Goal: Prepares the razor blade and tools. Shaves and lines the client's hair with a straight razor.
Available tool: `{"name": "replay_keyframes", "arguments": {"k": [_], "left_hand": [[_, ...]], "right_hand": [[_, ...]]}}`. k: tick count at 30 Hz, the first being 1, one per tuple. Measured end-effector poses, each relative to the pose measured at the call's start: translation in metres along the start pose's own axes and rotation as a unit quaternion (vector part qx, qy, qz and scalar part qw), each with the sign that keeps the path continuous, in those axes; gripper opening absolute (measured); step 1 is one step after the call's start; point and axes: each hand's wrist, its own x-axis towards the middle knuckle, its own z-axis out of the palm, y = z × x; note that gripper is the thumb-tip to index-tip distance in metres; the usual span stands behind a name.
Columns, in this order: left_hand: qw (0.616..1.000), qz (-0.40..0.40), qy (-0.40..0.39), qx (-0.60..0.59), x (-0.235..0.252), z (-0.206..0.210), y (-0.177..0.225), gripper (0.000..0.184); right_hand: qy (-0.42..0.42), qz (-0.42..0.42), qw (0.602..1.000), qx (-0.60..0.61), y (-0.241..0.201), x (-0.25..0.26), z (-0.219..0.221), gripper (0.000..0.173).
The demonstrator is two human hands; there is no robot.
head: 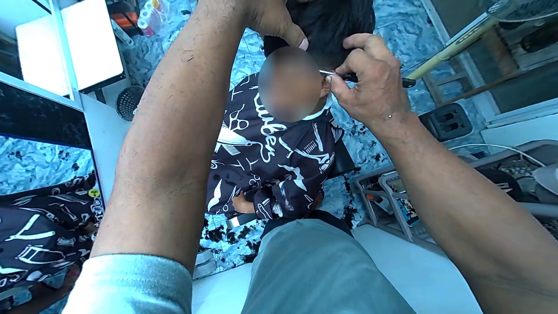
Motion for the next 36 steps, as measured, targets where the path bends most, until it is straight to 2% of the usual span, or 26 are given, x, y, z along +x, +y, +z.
{"name": "replay_keyframes", "arguments": {"k": [9,13,15,17,18,19,21,22,23,24,26,27,32,34,36], "left_hand": [[1.0,-0.016,-0.004,-0.002,-0.001,-0.001,0.004,0.062],[1.0,0.014,-0.001,0.004,0.001,-0.001,0.004,0.058],[0.998,0.052,-0.024,0.041,0.008,-0.006,0.0,0.076],[0.996,0.071,-0.02,0.044,0.017,-0.009,-0.004,0.096],[0.998,0.061,-0.011,0.033,0.019,-0.008,-0.003,0.101],[0.999,0.047,-0.002,0.018,0.023,-0.007,-0.002,0.102],[0.999,0.039,0.012,0.007,0.03,-0.002,-0.002,0.094],[0.999,0.035,0.008,0.012,0.032,-0.001,-0.003,0.093],[0.999,0.037,0.005,0.011,0.033,0.0,-0.003,0.091],[0.999,0.039,0.0,0.014,0.034,0.001,-0.002,0.091],[0.999,0.035,-0.007,0.031,0.031,0.002,-0.001,0.094],[0.999,0.029,-0.008,0.038,0.028,0.002,0.001,0.097],[0.997,0.044,0.007,0.066,0.017,0.012,-0.002,0.118],[0.996,0.025,0.009,0.087,0.011,0.016,0.005,0.126],[0.996,0.005,0.001,0.092,0.005,0.02,0.014,0.129]], "right_hand": [[-0.015,0.001,1.0,-0.021,-0.001,0.002,-0.002,0.026],[-0.026,-0.025,0.999,-0.03,0.002,-0.004,0.0,0.03],[0.004,-0.017,1.0,0.01,0.002,-0.011,0.0,0.029],[0.064,0.046,0.988,0.132,-0.002,-0.028,-0.001,0.025],[0.097,0.101,0.964,0.224,-0.006,-0.041,-0.002,0.023],[0.117,0.17,0.921,0.33,-0.012,-0.055,-0.005,0.02],[0.126,0.294,0.775,0.545,-0.022,-0.087,-0.011,0.021],[0.138,0.335,0.699,0.617,-0.024,-0.102,-0.01,0.024],[0.148,0.356,0.641,0.664,-0.024,-0.116,-0.008,0.027],[0.157,0.366,0.6,0.694,-0.025,-0.128,-0.004,0.03],[0.165,0.36,0.567,0.722,-0.035,-0.142,0.004,0.026],[0.163,0.353,0.57,0.724,-0.042,-0.144,0.009,0.023],[0.093,0.295,0.663,0.682,-0.089,-0.12,0.042,0.019],[0.077,0.315,0.672,0.666,-0.11,-0.103,0.053,0.018],[0.072,0.355,0.657,0.661,-0.127,-0.085,0.064,0.017]]}}
